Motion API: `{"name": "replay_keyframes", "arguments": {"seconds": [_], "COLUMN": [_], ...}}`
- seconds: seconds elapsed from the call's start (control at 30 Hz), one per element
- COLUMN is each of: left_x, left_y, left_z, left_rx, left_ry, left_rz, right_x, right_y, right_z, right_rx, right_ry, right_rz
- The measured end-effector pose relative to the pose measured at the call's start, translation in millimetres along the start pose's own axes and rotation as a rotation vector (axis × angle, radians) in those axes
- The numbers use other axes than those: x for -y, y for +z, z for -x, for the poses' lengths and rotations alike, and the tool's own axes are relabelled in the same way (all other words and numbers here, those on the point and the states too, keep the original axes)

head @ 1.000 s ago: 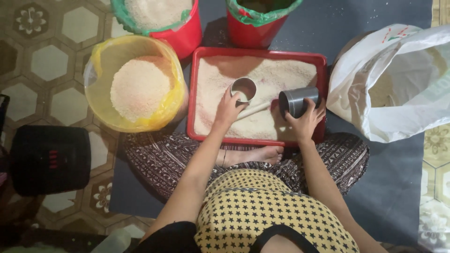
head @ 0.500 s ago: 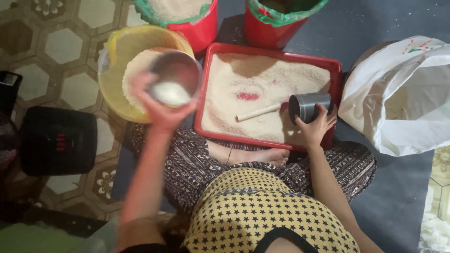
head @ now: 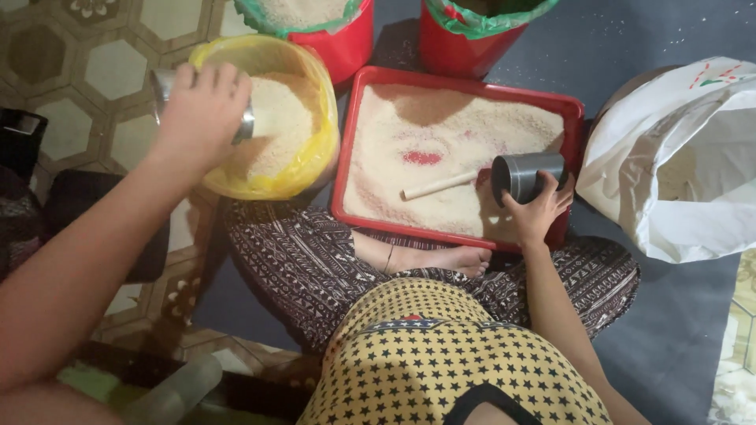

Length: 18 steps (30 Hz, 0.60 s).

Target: Scooping grain from a tray into bags and containers using small cups while sitting on the floor.

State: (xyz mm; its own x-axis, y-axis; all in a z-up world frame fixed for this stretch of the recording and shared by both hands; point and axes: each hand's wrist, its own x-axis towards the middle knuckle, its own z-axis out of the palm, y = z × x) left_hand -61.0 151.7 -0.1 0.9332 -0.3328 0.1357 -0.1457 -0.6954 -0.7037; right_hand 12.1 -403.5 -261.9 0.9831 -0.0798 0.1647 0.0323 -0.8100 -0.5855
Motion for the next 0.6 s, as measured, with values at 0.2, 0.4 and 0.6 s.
{"name": "replay_keyframes", "arguments": {"seconds": [0.2, 0.4, 0.6], "left_x": [-16, -19, -97], "left_y": [21, -2, -63], "left_z": [-19, -52, -104], "left_rx": [0.043, 0.014, -0.153], "left_ry": [0.106, -0.015, -0.385], "left_rz": [-0.214, -0.191, 1.116], "right_x": [-4, -3, -3], "right_y": [1, 1, 6], "right_z": [1, -1, -9], "right_rx": [-0.009, -0.024, -0.003], "right_ry": [-0.013, -0.032, 0.027], "right_rz": [0.006, 0.008, 0.036]}}
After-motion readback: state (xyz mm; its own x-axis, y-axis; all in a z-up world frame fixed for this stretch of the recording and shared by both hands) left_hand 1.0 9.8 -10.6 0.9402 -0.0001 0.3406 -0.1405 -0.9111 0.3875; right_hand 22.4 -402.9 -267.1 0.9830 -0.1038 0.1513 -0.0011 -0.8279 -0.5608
